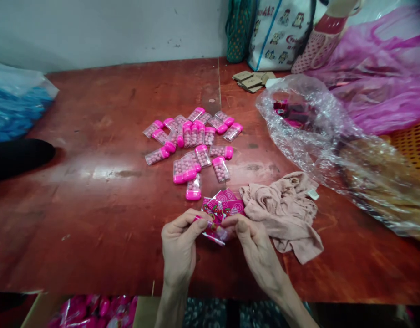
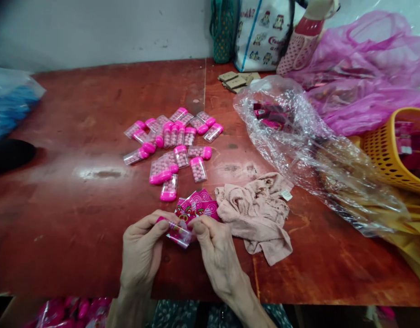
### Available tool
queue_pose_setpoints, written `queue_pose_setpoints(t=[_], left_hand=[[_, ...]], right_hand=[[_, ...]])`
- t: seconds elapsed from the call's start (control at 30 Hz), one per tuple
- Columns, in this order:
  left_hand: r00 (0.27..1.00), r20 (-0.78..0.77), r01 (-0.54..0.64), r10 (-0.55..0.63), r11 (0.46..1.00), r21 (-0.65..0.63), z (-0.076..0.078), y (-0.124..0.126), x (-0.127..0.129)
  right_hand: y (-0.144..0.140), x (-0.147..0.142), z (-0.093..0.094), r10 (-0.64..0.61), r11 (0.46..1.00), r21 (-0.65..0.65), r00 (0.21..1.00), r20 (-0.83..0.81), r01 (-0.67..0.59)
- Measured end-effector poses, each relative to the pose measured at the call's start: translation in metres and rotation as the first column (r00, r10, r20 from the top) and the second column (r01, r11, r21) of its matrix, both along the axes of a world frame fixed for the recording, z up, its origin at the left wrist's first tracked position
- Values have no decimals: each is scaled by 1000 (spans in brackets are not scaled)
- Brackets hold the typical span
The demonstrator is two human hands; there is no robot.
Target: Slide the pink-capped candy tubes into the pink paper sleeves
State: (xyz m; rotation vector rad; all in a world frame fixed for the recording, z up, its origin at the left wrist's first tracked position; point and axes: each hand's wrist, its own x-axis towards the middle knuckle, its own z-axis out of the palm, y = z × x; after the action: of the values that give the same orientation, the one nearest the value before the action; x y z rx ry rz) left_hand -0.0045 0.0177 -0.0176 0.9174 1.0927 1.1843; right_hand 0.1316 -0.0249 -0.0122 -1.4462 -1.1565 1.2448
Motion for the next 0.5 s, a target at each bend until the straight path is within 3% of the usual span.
queue_pose_setpoints(t=[0.1,0.27,0.4,0.5], left_hand=[[994,2,-109,109,993,-47,-1,0,4],[983,34,-178,183,978,-113,-1,-1,8],[945,86,-295,315,936,-191,-3,0,2],[906,97,-385,412,898,-215,-3,3,-10]], right_hand=[[2,-5,1,-23,999,-43,998,-61,20],[4,-13,2,-87,995,-56,996,2,87],[7,-2,3,-185,978,133,958,220,159],[22,11,2,-312,941,264,848,429,212]])
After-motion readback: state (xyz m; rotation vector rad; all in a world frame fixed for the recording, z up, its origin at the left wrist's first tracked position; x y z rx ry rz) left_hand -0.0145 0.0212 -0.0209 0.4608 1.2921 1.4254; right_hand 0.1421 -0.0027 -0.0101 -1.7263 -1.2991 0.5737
